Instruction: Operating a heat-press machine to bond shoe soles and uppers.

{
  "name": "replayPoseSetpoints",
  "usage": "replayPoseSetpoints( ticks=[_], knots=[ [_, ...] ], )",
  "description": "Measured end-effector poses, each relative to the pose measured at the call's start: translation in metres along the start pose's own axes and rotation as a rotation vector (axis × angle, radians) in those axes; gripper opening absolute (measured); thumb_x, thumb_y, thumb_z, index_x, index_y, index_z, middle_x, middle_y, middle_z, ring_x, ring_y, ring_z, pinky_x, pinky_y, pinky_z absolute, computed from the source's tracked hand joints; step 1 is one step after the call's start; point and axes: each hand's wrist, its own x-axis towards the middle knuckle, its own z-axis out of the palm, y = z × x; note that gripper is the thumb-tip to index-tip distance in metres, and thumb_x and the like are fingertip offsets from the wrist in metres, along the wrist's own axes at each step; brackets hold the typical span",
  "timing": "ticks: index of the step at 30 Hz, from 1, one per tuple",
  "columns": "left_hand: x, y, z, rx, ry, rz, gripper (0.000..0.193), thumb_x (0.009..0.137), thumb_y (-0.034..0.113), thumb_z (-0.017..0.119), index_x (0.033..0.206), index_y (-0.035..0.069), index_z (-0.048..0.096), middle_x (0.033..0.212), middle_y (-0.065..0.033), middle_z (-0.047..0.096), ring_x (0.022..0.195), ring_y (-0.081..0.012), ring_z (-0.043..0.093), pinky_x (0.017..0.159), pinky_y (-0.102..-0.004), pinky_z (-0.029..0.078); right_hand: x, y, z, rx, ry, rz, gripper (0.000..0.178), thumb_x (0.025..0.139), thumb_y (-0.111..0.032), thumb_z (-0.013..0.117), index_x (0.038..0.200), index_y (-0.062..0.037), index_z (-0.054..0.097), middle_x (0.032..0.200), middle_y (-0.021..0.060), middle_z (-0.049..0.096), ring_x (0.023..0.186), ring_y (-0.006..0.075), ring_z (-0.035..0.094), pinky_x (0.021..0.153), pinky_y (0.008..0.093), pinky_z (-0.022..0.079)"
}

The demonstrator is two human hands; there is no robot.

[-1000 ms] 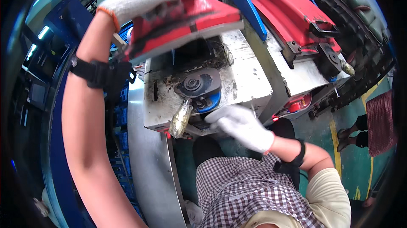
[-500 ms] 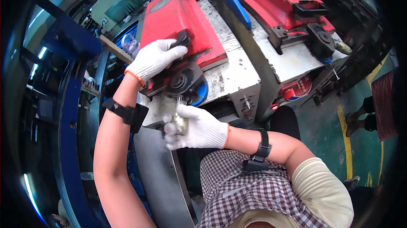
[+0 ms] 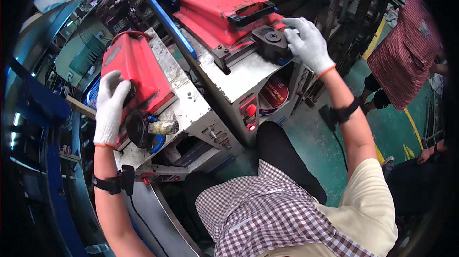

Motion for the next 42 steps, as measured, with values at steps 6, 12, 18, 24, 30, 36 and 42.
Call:
replayPoseSetpoints(
  ticks=[6,12,18,24,30,36,42],
  knots=[
    [0.008,0.105,0.118,0.340,-0.368,0.236,0.062,0.096,0.027,0.070,0.151,0.006,0.050,0.147,-0.0181,0.058,0.136,-0.0270,0.056,0.114,-0.0371,0.044,-0.010,0.009,-0.020,-0.214,-0.308,0.317,0.048,0.106,-0.048,0.044,0.127,-0.0154,0.072,0.121,0.0201,0.073,0.110,0.0416,0.069,0.096,0.0498,0.055],
    [0.050,0.087,0.201,0.485,-0.390,0.641,0.070,0.090,0.028,0.071,0.149,-0.001,0.048,0.145,-0.0264,0.056,0.132,-0.0411,0.057,0.112,-0.0445,0.047,-0.062,-0.054,-0.037,0.166,-0.614,0.260,0.079,0.104,-0.054,0.055,0.162,-0.0056,0.033,0.126,0.0325,0.068,0.117,0.0457,0.068,0.103,0.0467,0.052],
    [0.070,0.101,0.215,0.751,-0.150,0.898,0.069,0.079,0.017,0.076,0.142,0.001,0.054,0.132,-0.0225,0.064,0.122,-0.0388,0.062,0.103,-0.0475,0.052,0.013,-0.006,-0.031,0.379,-0.413,0.075,0.045,0.103,-0.025,0.062,0.138,0.0036,0.063,0.138,0.0228,0.068,0.124,0.0286,0.067,0.107,0.0364,0.050],
    [0.126,0.161,0.174,0.747,0.176,1.017,0.035,0.086,0.021,0.069,0.116,0.003,0.064,0.100,-0.0171,0.067,0.094,-0.0374,0.067,0.087,-0.0503,0.054,0.136,0.013,0.050,0.019,-0.768,0.064,0.074,0.098,-0.037,0.068,0.159,-0.0013,0.044,0.154,0.0236,0.055,0.140,0.0277,0.056,0.116,0.0357,0.043],
    [0.193,0.177,0.148,0.604,0.428,1.002,0.049,0.080,0.027,0.067,0.123,0.003,0.066,0.119,-0.0249,0.068,0.112,-0.0427,0.065,0.101,-0.0489,0.052,0.188,0.003,0.151,-0.231,-1.039,0.083,0.121,0.081,-0.063,0.075,0.169,-0.0045,0.016,0.170,0.0257,0.030,0.155,0.0364,0.037,0.125,0.0415,0.033],
    [0.229,0.209,0.140,0.666,0.447,0.931,0.057,0.081,0.028,0.068,0.132,0.003,0.064,0.127,-0.0252,0.066,0.119,-0.0423,0.063,0.106,-0.0472,0.050,0.207,0.003,0.141,-0.158,-0.848,0.159,0.102,0.083,-0.055,0.070,0.164,-0.0026,0.035,0.156,0.0227,0.052,0.135,0.0353,0.059,0.112,0.0428,0.047],
    [0.195,0.178,0.097,0.158,0.018,0.735,0.089,0.088,0.037,0.075,0.158,-0.005,0.038,0.154,-0.0268,0.047,0.144,-0.0370,0.045,0.119,-0.0427,0.037,0.144,-0.068,0.049,0.860,-0.859,0.787,0.062,0.097,-0.054,0.063,0.147,-0.0178,0.054,0.103,0.0058,0.074,0.088,0.0195,0.074,0.066,0.0338,0.061]
  ],
)
